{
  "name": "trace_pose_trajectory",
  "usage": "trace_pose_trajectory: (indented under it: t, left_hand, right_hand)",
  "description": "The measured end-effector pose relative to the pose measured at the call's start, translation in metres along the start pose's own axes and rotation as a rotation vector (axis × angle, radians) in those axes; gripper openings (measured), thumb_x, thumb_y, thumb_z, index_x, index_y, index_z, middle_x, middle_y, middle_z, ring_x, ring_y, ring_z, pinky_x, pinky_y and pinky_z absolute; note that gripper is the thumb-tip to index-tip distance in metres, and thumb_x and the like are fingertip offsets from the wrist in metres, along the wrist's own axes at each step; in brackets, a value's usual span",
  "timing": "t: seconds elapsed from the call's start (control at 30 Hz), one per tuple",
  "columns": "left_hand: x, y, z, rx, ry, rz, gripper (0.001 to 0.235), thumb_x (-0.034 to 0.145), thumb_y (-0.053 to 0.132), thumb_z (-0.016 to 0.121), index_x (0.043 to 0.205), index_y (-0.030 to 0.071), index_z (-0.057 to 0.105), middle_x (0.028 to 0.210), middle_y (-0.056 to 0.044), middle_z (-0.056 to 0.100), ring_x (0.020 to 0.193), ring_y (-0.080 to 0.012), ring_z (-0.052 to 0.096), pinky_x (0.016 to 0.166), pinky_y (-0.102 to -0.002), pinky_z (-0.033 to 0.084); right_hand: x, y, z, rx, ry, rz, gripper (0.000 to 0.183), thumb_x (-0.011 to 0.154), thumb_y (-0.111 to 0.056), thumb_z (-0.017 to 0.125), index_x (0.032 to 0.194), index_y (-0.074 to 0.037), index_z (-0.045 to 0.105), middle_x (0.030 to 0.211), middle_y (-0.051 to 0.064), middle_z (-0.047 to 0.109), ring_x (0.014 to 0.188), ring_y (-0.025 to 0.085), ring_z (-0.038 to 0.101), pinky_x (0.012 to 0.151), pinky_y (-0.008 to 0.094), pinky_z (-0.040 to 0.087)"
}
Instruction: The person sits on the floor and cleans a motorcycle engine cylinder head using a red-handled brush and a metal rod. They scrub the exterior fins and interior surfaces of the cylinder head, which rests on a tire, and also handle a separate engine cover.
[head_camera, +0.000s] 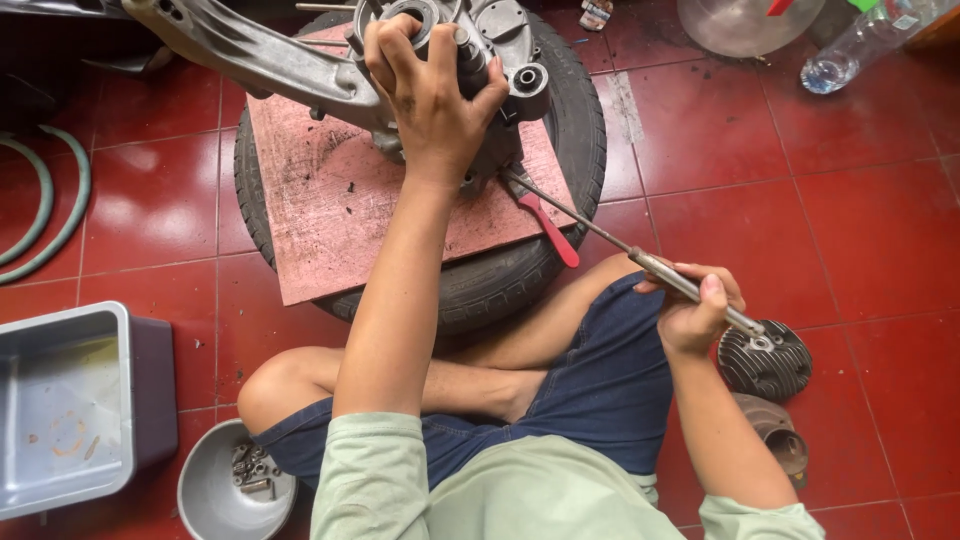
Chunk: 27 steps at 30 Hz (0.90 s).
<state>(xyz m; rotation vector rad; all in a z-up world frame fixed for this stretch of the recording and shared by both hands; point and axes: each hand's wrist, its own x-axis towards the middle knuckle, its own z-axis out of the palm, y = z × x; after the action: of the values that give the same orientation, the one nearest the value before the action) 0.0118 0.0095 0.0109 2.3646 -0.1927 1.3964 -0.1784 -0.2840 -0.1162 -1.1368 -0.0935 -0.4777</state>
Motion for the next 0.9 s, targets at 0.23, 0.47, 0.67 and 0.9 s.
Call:
trace_pose_trajectory:
  t: [0.23, 0.47, 0.67, 0.9]
  left_hand:
    - [0.000, 0.002, -0.002, -0.018, -0.017, -0.003, 0.039, 0.081, 0.038, 0.079, 0.100, 0.011, 0.061, 0.118, -0.014, 0.036, 0.123, -0.0367, 0.031, 0.108, -0.055, 0.033]
    - [-0.002, 0.003, -0.003, -0.020, 0.007, -0.010, 0.039, 0.078, 0.036, 0.081, 0.099, 0.011, 0.059, 0.118, -0.014, 0.036, 0.123, -0.0367, 0.031, 0.106, -0.056, 0.036]
    - [-0.003, 0.003, -0.001, -0.015, -0.014, -0.027, 0.042, 0.077, 0.032, 0.084, 0.104, 0.012, 0.059, 0.121, -0.014, 0.040, 0.132, -0.0404, 0.027, 0.112, -0.066, 0.032]
    - [-0.001, 0.003, -0.001, -0.019, 0.028, 0.011, 0.044, 0.076, 0.030, 0.087, 0.105, 0.010, 0.060, 0.118, -0.014, 0.038, 0.125, -0.0356, 0.032, 0.110, -0.056, 0.035]
  right_hand:
    - [0.001, -0.036, 0.019, -0.248, 0.031, -0.143, 0.034, 0.099, -0.021, 0.033, 0.097, 0.002, 0.057, 0.078, 0.023, 0.066, 0.059, 0.030, 0.067, 0.055, 0.029, 0.057]
    - [0.008, -0.037, 0.013, -0.246, -0.035, -0.133, 0.033, 0.099, -0.018, 0.034, 0.101, 0.003, 0.059, 0.081, 0.023, 0.068, 0.058, 0.027, 0.067, 0.057, 0.028, 0.058]
    - [0.006, -0.012, -0.007, -0.074, 0.017, 0.022, 0.033, 0.101, -0.015, 0.032, 0.104, 0.002, 0.061, 0.086, 0.022, 0.070, 0.070, 0.026, 0.073, 0.059, 0.027, 0.062]
    - [0.062, -0.062, 0.024, -0.224, 0.004, 0.004, 0.034, 0.096, -0.023, 0.039, 0.090, 0.000, 0.062, 0.075, 0.017, 0.064, 0.054, 0.023, 0.060, 0.052, 0.027, 0.051]
